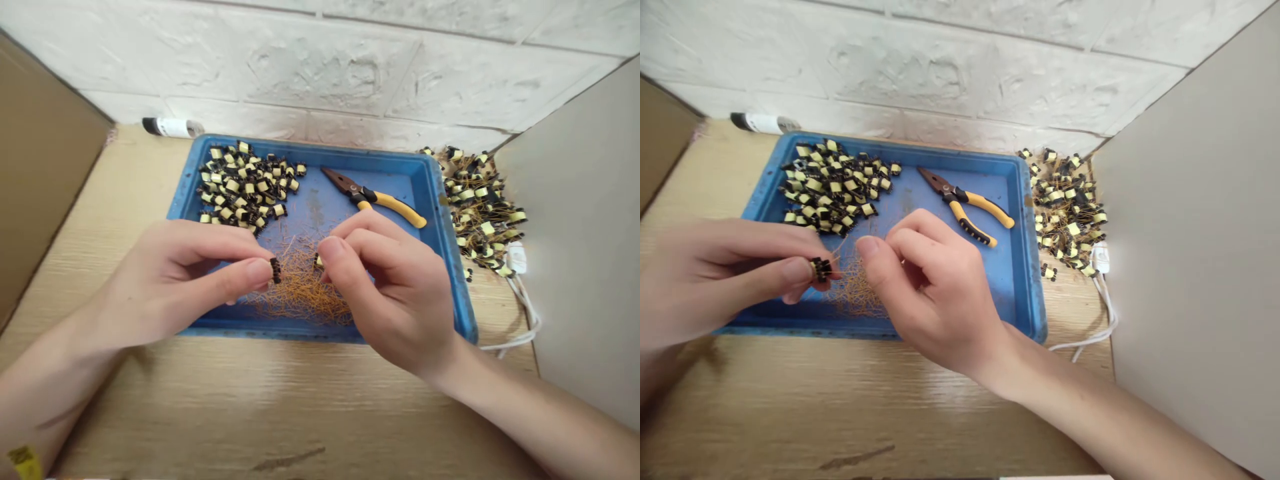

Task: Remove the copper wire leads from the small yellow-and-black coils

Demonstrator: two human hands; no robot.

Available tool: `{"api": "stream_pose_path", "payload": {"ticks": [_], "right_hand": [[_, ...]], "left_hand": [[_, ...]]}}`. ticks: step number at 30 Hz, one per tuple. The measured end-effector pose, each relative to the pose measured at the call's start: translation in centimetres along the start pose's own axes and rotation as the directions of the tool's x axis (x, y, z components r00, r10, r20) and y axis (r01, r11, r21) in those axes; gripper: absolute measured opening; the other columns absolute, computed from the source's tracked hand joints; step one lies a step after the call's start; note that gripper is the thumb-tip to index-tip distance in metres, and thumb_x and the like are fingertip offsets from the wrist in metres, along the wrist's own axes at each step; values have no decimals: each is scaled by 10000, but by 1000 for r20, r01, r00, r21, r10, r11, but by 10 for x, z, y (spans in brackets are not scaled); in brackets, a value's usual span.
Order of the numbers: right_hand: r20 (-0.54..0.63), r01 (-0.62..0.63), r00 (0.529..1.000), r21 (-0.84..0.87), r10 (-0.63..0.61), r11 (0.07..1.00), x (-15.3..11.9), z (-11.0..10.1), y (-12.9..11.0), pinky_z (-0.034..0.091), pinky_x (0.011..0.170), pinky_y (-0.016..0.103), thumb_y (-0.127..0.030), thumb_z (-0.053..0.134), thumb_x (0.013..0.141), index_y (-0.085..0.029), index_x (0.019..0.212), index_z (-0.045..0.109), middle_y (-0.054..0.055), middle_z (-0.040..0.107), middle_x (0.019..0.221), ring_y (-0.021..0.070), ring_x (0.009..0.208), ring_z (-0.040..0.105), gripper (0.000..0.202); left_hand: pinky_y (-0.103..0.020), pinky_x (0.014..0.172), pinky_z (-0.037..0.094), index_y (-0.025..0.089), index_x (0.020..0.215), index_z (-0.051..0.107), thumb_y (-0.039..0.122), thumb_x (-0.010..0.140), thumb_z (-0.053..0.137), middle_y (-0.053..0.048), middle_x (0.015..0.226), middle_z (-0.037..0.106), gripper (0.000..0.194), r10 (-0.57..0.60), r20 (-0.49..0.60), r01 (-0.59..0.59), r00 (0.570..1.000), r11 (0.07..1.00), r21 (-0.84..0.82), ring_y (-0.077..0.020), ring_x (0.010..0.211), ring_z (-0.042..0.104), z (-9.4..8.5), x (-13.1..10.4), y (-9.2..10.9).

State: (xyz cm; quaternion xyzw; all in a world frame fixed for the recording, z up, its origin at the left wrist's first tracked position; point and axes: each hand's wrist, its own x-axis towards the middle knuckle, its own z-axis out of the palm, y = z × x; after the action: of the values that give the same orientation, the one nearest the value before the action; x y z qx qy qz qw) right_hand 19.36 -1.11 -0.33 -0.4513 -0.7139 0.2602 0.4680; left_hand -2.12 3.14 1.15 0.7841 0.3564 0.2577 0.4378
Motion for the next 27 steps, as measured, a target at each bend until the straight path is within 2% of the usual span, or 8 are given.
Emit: {"api": "stream_pose_path", "payload": {"ticks": [7,10,12,15,17,19,23,27], "right_hand": [[-2,-17,1000,34,17,999,-2,2,2,401,481,220,-137,642,946,-194,850,627,14,617,893,72,638,522,113],[-15,-22,1000,98,24,995,-2,3,3,410,483,224,-89,622,936,-192,967,634,6,610,930,50,578,479,108],[-27,2,1000,96,1,995,-1,3,4,451,539,234,-98,596,957,-189,931,643,4,615,874,69,627,531,106],[-41,58,998,32,-56,998,1,0,3,487,617,238,-157,563,1004,-184,647,581,11,615,750,98,722,606,358],[-49,66,997,-5,-66,998,2,0,2,470,592,230,-155,593,985,-177,558,500,8,610,721,88,685,592,438],[-56,26,998,-13,-27,1000,1,1,1,440,535,227,-140,653,936,-183,616,526,1,610,749,79,637,559,347],[-35,-75,996,75,78,994,-1,3,3,419,471,224,-123,676,901,-197,890,616,-17,598,844,57,554,497,96],[-15,14,1000,14,-13,1000,0,2,3,435,514,231,-141,614,942,-194,786,600,3,602,762,102,665,562,165]], "left_hand": [[-157,487,422,222,761,744,191,911,660,67,615,664,175,-23,4,23,1000,994,-106,-69,540,563,2,-5,-6],[-165,480,421,222,720,733,206,892,654,67,585,648,191,-38,-21,36,999,996,-85,-76,518,554,2,-2,-4],[-164,482,422,217,675,713,231,886,646,66,565,633,222,-57,-33,55,998,997,-63,-77,508,550,2,-1,-2],[-152,478,431,204,580,654,258,884,630,60,557,631,309,-96,-50,94,994,994,-53,-74,501,565,1,0,1],[-144,479,437,199,553,634,258,882,629,59,555,634,334,-106,-66,102,992,993,-61,-72,503,576,1,0,2],[-140,480,439,204,592,670,260,879,636,64,549,631,295,-103,-75,98,992,993,-65,-74,507,579,2,0,2],[-145,471,423,209,647,713,268,879,637,69,536,618,251,-95,-81,89,992,993,-76,-74,503,555,2,1,1],[-158,482,412,202,669,724,254,873,641,71,517,611,226,-80,-72,76,994,996,-57,-71,491,537,2,3,3]]}}
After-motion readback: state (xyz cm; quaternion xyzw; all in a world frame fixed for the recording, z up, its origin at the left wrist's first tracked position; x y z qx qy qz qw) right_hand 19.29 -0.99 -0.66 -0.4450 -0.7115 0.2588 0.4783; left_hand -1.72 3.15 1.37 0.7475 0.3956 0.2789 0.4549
